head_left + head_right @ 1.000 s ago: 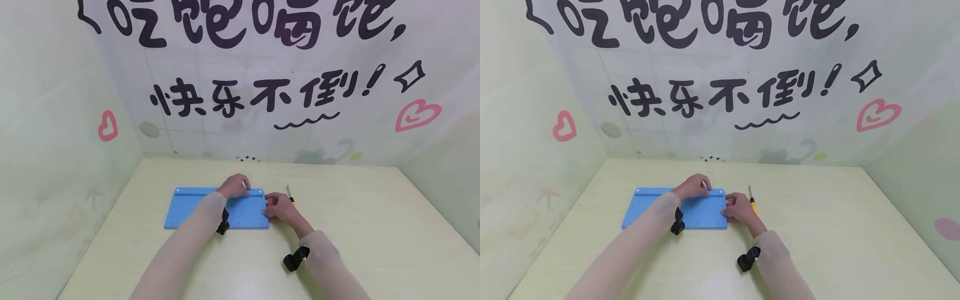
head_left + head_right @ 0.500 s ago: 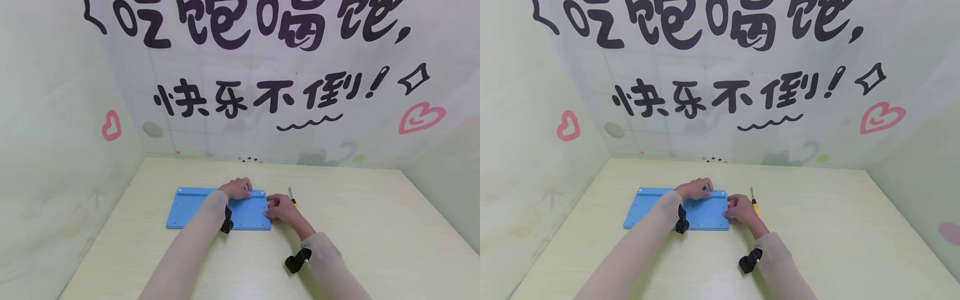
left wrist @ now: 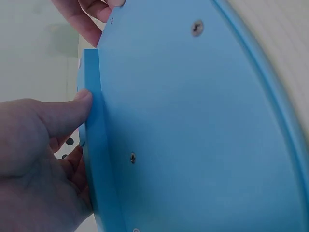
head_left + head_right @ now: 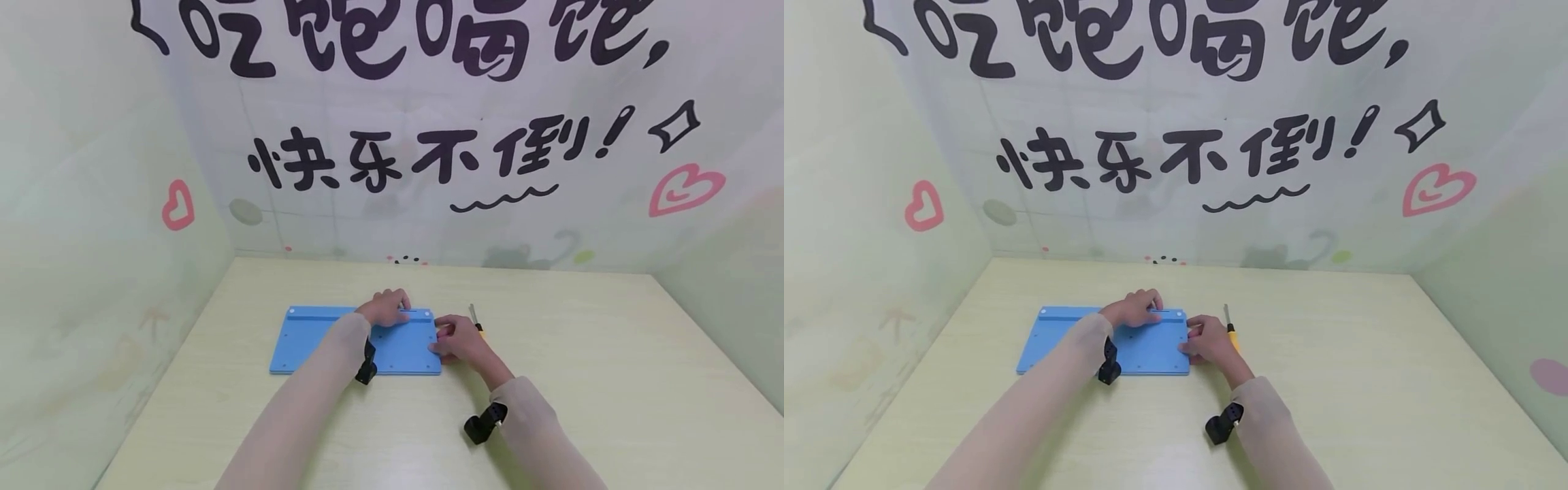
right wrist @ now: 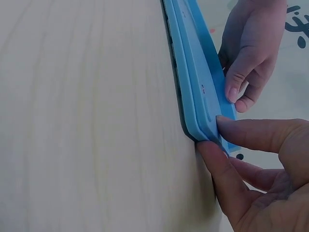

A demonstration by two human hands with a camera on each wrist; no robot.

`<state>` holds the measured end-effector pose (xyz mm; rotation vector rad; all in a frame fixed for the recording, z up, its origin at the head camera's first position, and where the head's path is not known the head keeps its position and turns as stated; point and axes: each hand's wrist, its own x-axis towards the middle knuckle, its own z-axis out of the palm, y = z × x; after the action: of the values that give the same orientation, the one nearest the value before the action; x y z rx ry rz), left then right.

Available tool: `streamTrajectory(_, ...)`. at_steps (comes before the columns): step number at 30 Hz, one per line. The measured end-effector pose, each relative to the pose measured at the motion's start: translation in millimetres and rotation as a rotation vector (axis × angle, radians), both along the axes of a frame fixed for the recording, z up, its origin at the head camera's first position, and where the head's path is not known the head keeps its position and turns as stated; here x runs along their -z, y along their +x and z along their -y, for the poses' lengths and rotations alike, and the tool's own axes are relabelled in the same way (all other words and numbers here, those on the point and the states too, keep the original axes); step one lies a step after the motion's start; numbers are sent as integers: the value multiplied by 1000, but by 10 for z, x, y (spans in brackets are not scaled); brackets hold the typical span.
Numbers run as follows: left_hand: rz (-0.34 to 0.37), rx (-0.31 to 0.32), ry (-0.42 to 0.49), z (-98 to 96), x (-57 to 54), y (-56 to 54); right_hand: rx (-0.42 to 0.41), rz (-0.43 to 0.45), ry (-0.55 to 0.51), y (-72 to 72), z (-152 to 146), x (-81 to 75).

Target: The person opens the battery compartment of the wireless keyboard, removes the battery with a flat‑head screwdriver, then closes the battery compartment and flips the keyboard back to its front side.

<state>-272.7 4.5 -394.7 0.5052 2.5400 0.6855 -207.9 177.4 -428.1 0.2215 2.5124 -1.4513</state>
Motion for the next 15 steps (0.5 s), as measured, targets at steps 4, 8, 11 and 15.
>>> streamTrajectory(4,-1,-6,12,-3,-20,12,1,5,-9,2,-6,-1)
streamTrajectory(8,1,3,0,-9,-34,4,-6,8,-7,2,-10,-8)
streamTrajectory(11,3,15,-24,-15,-36,-15,-5,8,-8,0,-12,-9)
streamTrajectory(15,9,31,-58,-17,-48,-37,-5,5,-6,-3,-11,1)
